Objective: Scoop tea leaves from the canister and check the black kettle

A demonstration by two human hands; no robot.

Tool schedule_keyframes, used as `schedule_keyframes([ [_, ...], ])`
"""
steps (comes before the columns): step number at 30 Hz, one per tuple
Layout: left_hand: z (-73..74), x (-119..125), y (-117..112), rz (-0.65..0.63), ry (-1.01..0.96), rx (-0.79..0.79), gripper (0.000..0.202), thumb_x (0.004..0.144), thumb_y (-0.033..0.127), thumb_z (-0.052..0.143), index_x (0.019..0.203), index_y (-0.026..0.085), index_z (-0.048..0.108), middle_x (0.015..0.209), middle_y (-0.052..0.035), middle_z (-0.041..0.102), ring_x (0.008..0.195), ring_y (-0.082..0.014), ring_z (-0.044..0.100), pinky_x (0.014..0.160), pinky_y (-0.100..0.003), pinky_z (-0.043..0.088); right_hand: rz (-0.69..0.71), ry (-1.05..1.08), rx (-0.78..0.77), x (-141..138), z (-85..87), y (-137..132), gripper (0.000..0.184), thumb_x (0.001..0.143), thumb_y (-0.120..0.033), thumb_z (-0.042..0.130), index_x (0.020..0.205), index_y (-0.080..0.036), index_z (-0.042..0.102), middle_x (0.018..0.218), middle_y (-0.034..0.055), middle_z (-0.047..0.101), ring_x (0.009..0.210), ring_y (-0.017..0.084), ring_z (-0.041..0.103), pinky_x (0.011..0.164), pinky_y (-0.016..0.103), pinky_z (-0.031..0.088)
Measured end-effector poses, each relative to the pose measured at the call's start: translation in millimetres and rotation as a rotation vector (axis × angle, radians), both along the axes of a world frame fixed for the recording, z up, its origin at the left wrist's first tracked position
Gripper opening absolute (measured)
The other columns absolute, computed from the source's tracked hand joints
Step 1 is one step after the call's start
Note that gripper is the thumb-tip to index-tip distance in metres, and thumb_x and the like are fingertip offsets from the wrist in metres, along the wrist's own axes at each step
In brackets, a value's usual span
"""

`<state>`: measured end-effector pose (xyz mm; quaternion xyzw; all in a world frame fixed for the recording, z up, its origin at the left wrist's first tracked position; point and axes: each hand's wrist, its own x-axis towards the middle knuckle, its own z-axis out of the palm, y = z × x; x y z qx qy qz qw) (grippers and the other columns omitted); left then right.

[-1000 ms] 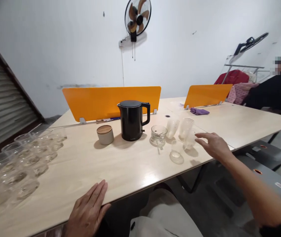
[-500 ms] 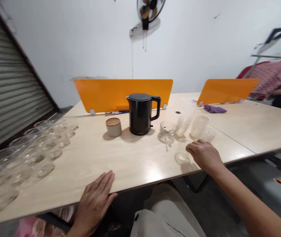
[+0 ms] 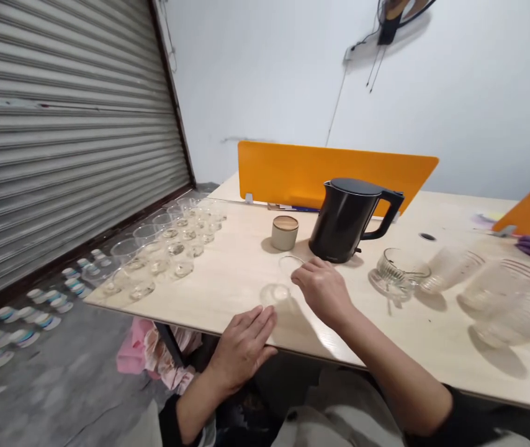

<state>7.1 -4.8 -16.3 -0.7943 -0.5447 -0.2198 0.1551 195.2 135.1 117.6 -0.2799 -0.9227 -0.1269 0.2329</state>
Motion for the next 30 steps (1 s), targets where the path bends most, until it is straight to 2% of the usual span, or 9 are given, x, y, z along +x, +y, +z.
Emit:
schedule_keyframes([
  [4, -0.9, 0.0, 0.2, -0.002, -0.007, -0.002, 0.067, 0.103, 0.056, 0.052, 0.156, 0.015, 0.046, 0.16, -0.01, 0.052, 0.142, -0.0283, 0.05, 0.112, -0.041, 0.041, -0.041, -0.051, 0.006, -25.4, -8.6, 21.0, 0.023, 0.099, -0.018, 0.062, 0.079, -0.019, 0.074, 0.079, 0.0059, 0.074, 0.084, 0.022, 0.057, 0.074, 0.035, 0.036],
  [11, -2.7, -0.7, 0.0, -0.001, -0.014, -0.001, 0.064, 0.104, 0.056, 0.049, 0.154, 0.016, 0.048, 0.161, -0.0096, 0.052, 0.142, -0.0293, 0.05, 0.111, -0.042, 0.041, -0.081, -0.079, -0.011, -37.6, -13.3, 43.6, 0.025, 0.098, -0.015, 0.06, 0.076, -0.02, 0.072, 0.08, 0.0071, 0.074, 0.085, 0.022, 0.055, 0.073, 0.035, 0.031],
  [16, -2.3, 0.3, 0.7, -0.002, -0.02, 0.021, 0.063, 0.104, 0.055, 0.05, 0.153, 0.015, 0.049, 0.159, -0.0071, 0.054, 0.141, -0.0285, 0.05, 0.112, -0.041, 0.04, -0.078, -0.112, -0.032, -36.4, -13.7, 42.8, 0.025, 0.097, -0.014, 0.06, 0.075, -0.019, 0.071, 0.08, 0.0072, 0.073, 0.085, 0.022, 0.054, 0.073, 0.034, 0.029],
  [24, -2.1, -0.8, 0.0, -0.002, -0.011, 0.001, 0.063, 0.104, 0.055, 0.05, 0.154, 0.015, 0.048, 0.161, -0.0087, 0.052, 0.142, -0.0289, 0.049, 0.111, -0.042, 0.041, -0.061, -0.123, -0.011, -31.2, -15.5, 36.5, 0.023, 0.097, -0.012, 0.061, 0.077, -0.018, 0.072, 0.08, 0.0065, 0.072, 0.086, 0.021, 0.055, 0.075, 0.034, 0.029],
  [30, -2.6, -1.1, -0.4, -0.001, -0.011, -0.005, 0.063, 0.105, 0.055, 0.047, 0.155, 0.016, 0.047, 0.162, -0.0082, 0.05, 0.144, -0.029, 0.047, 0.113, -0.041, 0.04, -0.048, -0.09, -0.01, -35.5, -18.3, 34.8, 0.025, 0.099, -0.017, 0.06, 0.078, -0.017, 0.073, 0.081, 0.0063, 0.073, 0.085, 0.021, 0.055, 0.075, 0.034, 0.031],
])
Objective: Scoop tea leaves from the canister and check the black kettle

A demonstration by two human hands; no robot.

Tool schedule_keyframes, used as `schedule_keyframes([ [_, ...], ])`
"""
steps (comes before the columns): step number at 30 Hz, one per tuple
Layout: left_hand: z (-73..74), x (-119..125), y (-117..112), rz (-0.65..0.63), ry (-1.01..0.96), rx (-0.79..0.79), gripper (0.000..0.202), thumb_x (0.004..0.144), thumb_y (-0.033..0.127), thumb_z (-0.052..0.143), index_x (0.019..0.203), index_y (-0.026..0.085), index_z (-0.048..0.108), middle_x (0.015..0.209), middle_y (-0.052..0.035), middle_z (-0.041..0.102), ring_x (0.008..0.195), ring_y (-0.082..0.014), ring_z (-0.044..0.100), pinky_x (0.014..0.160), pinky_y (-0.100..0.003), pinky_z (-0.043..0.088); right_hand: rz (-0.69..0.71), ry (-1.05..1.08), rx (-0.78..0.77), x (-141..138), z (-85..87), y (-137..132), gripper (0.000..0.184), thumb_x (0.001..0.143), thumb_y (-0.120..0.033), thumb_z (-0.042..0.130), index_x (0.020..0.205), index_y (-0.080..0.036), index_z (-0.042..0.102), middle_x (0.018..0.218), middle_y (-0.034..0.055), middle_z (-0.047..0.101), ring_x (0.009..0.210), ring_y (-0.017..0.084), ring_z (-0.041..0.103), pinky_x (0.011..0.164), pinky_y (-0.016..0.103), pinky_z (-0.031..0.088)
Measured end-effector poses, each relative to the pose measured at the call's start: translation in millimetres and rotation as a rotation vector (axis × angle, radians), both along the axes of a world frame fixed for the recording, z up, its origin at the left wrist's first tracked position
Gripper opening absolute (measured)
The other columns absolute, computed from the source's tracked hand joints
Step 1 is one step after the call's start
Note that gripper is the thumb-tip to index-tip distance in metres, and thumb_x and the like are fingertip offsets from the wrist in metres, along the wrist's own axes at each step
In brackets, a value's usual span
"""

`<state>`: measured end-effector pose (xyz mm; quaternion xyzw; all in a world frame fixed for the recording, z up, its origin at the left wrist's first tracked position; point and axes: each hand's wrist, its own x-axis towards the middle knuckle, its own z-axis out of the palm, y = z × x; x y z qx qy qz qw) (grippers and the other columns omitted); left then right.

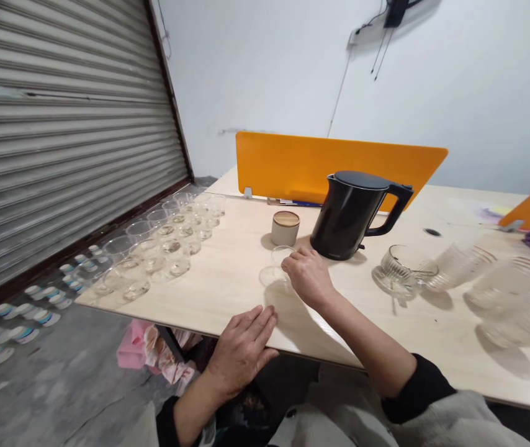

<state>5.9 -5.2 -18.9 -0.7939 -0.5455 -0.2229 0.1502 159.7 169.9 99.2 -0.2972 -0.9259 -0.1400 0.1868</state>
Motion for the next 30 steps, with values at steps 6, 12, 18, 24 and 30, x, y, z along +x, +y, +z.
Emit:
schedule_keyframes([
  [6, 0.6, -0.2, 0.3, 0.001, 0.013, 0.009, 0.066, 0.104, 0.055, 0.05, 0.156, 0.015, 0.046, 0.16, -0.0098, 0.052, 0.144, -0.0273, 0.047, 0.112, -0.041, 0.04, 0.013, 0.036, -0.003, -3.6, -2.8, -2.9, 0.025, 0.1, -0.018, 0.059, 0.08, -0.017, 0.074, 0.081, 0.007, 0.073, 0.087, 0.021, 0.056, 0.076, 0.034, 0.032],
  [12, 2.3, 0.1, -0.8, 0.003, 0.001, 0.003, 0.064, 0.105, 0.055, 0.048, 0.155, 0.015, 0.047, 0.16, -0.0089, 0.052, 0.143, -0.0273, 0.047, 0.113, -0.04, 0.04, 0.009, 0.06, -0.042, -2.7, -5.7, -6.9, 0.024, 0.101, -0.022, 0.058, 0.087, -0.018, 0.077, 0.087, 0.0082, 0.077, 0.091, 0.024, 0.06, 0.08, 0.037, 0.037],
  [18, 0.4, 0.4, 0.0, 0.006, -0.001, 0.008, 0.066, 0.102, 0.055, 0.053, 0.155, 0.016, 0.047, 0.159, -0.0097, 0.053, 0.144, -0.0264, 0.047, 0.112, -0.04, 0.042, 0.032, 0.288, -0.058, 10.9, 5.7, -0.8, 0.033, 0.103, -0.04, 0.057, 0.122, -0.02, 0.073, 0.119, 0.0119, 0.076, 0.109, 0.03, 0.062, 0.096, 0.042, 0.047],
  [24, -2.7, 0.8, 1.2, 0.002, 0.019, 0.026, 0.065, 0.104, 0.054, 0.05, 0.156, 0.015, 0.047, 0.16, -0.0092, 0.053, 0.144, -0.0279, 0.048, 0.111, -0.041, 0.042, -0.17, 0.455, -0.155, 11.8, 19.4, 53.2, 0.049, 0.103, -0.049, 0.049, 0.138, -0.018, 0.063, 0.131, 0.0159, 0.07, 0.119, 0.033, 0.063, 0.1, 0.045, 0.05],
  [30, -1.7, 0.6, 1.9, -0.001, 0.026, 0.068, 0.065, 0.105, 0.056, 0.047, 0.154, 0.014, 0.049, 0.158, -0.0083, 0.054, 0.142, -0.0281, 0.051, 0.109, -0.042, 0.043, -0.209, 0.351, -0.247, -25.9, 20.8, 106.4, 0.053, 0.101, -0.053, 0.056, 0.141, -0.018, 0.06, 0.144, 0.0198, 0.061, 0.128, 0.034, 0.059, 0.104, 0.048, 0.05],
])
